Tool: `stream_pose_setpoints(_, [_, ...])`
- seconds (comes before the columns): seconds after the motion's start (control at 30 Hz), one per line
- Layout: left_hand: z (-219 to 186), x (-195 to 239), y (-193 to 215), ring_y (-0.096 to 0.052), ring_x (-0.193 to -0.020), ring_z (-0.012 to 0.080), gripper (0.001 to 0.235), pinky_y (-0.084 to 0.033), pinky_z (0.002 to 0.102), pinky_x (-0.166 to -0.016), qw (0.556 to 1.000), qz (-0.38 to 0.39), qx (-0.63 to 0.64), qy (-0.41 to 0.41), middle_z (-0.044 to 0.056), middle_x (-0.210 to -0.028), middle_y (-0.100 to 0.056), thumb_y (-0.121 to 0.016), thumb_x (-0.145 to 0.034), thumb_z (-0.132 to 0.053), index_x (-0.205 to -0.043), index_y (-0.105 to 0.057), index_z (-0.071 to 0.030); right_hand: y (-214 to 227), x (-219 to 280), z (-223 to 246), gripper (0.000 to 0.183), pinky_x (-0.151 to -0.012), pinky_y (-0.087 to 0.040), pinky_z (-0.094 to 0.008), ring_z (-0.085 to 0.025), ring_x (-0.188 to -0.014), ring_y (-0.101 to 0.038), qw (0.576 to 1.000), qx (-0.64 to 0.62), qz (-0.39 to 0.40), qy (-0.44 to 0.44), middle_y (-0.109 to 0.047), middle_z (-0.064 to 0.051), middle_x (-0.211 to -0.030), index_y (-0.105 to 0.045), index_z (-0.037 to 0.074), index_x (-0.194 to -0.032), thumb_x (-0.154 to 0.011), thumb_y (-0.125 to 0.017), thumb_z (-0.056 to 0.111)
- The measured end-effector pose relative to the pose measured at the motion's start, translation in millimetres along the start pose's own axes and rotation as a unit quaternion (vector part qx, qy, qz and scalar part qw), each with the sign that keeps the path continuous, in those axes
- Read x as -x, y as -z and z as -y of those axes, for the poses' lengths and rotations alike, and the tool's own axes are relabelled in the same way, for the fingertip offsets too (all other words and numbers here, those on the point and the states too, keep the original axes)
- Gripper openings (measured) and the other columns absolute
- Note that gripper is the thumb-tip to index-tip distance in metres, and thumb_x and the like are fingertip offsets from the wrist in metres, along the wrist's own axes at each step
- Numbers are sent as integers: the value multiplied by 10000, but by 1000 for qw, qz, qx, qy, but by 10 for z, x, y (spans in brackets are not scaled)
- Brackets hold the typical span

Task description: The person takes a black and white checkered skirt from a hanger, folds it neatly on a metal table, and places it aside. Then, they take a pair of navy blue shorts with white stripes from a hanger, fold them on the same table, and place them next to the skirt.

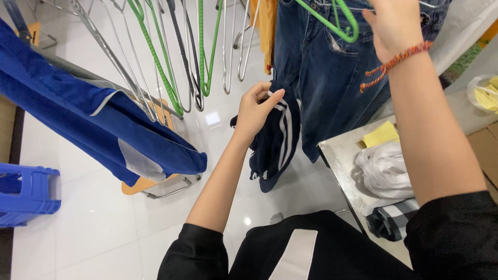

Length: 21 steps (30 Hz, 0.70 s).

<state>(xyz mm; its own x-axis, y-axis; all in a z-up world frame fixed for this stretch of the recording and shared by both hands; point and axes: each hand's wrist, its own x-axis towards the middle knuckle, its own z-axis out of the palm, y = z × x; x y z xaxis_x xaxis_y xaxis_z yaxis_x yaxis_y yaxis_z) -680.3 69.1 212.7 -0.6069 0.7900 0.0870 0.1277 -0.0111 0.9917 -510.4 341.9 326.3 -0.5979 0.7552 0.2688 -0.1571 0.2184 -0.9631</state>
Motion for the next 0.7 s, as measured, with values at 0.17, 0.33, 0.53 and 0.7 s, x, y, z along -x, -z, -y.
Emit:
stream_pose_setpoints(0.17, [-314,293,-109,-647,-878,28,220,-565,253,-873,993,79,45,-80,-24,-935,-826,-853,-951,-311,-1111,-785,-175,-410,1454,155,185,-865,-582,-236,-144,-1040,-638,970,83,-120,193,-624,-101,-1136,-586,27,-1337,-1209,-593,161])
stream_pose_setpoints(0.33, [-651,589,-304,-697,-898,19,163,-597,265,-869,981,123,47,-143,-40,-923,-824,-830,-975,-303,-1104,-808,-205,-792,2212,361,986,-1000,-496,-572,-421,-1289,-588,974,208,87,18,-594,-198,-1444,-384,168,-1617,-801,-939,163])
stream_pose_setpoints(0.53, [-584,1046,-91,-589,-1171,183,214,-483,398,-1067,951,148,-29,-269,-27,-1219,-649,-826,-978,-348,-1166,-771,-264,-620,2824,377,400,-856,-584,-332,-138,-1002,-659,981,184,27,51,-743,-77,-1047,-670,84,-1311,-950,-835,38])
stream_pose_setpoints(0.7, [-179,1634,71,-420,-1456,485,560,-243,706,-1238,910,331,-165,-188,110,-1542,-484,-950,-783,-443,-1233,-688,-240,-332,3635,577,253,-899,-540,-262,-58,-978,-584,993,114,21,27,-710,7,-1029,-680,65,-1228,-1000,-770,0])
